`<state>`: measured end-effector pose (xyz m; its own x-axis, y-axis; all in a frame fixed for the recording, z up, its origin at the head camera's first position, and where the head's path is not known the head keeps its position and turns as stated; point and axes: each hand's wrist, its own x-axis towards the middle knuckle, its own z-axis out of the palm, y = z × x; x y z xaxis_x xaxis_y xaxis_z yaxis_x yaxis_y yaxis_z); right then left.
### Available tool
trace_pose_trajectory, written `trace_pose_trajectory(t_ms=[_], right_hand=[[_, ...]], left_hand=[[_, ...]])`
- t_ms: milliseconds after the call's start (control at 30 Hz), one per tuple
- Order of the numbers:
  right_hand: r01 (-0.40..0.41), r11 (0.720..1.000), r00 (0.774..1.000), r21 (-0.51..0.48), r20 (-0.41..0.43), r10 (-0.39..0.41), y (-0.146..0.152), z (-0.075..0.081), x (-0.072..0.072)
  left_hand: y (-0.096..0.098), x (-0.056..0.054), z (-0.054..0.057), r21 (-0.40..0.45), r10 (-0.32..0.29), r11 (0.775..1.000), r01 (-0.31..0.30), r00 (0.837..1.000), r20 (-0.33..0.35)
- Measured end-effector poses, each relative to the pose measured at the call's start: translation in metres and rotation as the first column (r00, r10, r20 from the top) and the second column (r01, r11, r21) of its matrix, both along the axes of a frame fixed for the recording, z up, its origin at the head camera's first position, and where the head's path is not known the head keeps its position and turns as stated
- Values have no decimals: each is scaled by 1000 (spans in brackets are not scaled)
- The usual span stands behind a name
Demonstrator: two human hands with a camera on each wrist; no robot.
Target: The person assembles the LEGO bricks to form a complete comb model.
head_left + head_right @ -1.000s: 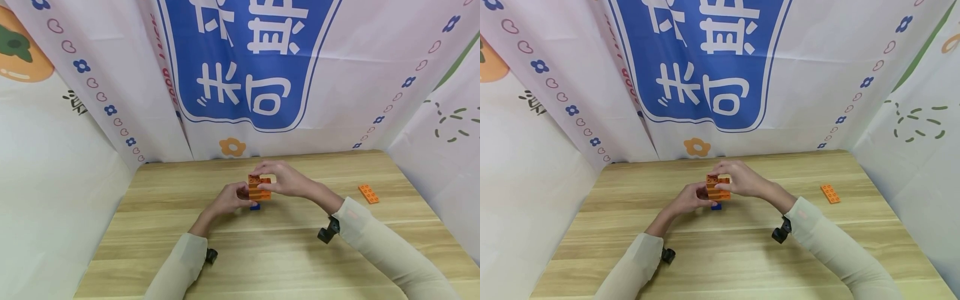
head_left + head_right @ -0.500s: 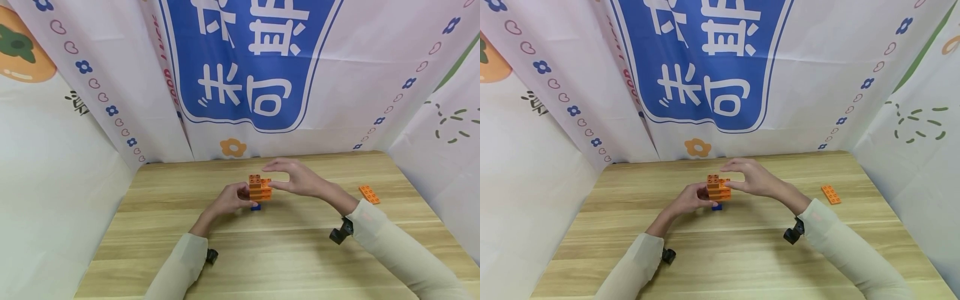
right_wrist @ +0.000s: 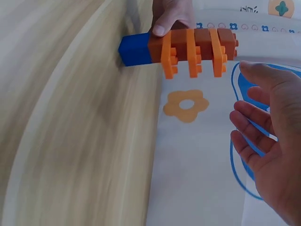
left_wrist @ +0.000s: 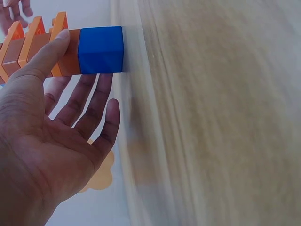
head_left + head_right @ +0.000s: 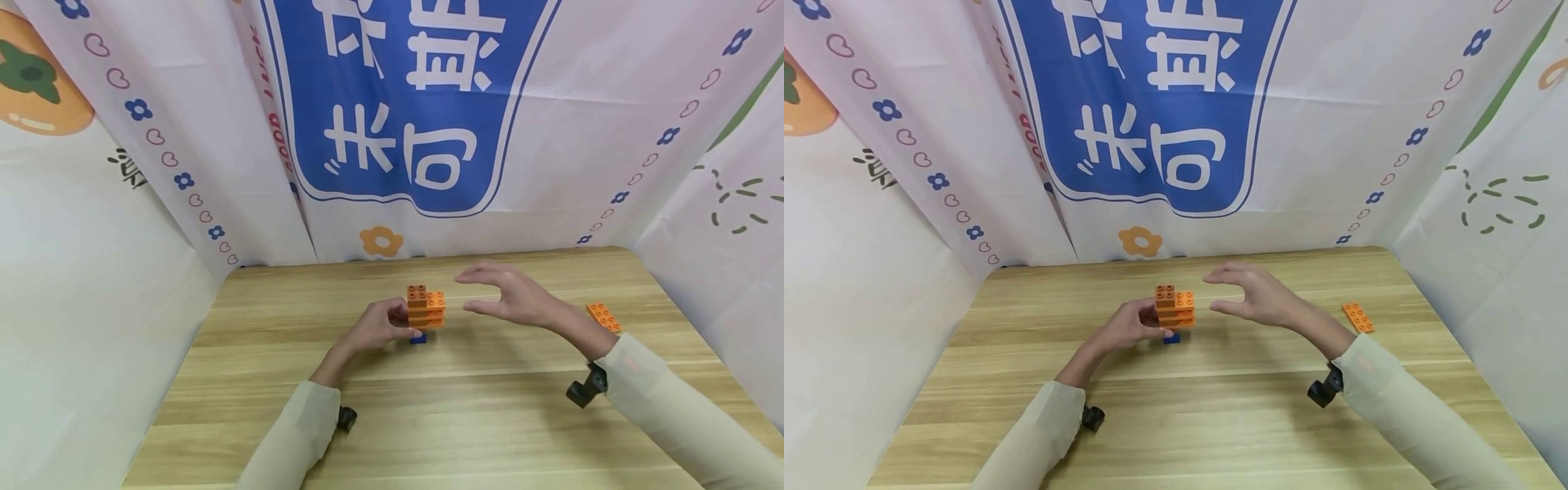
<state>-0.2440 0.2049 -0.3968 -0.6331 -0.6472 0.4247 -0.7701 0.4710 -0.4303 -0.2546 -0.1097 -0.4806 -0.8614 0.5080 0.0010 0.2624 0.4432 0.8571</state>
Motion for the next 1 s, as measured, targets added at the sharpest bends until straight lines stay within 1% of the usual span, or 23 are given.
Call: trace_pose_trajectory(t_ms=[167, 433, 600, 833, 1000], right_hand=[[-2, 1000, 999, 5, -32, 2, 13, -8, 3], [41, 999, 999, 30, -14, -41, 33, -15, 9], [49, 998, 998, 34, -47, -47, 45, -21, 10], [93, 994, 995, 62, -48, -90, 63, -31, 13], [123, 989, 990, 79, -74, -117, 77, -36, 16]], left_hand=[[0, 0, 0, 4, -8, 1000, 8, 1000, 4], [-1, 0, 0, 6, -7, 1000, 7, 1000, -4], [0, 0, -1, 11, -10, 1000, 10, 1000, -11], [0, 1, 1, 8, -8, 1000, 8, 1000, -10], [-1, 1, 1, 10, -11, 1000, 11, 1000, -12]])
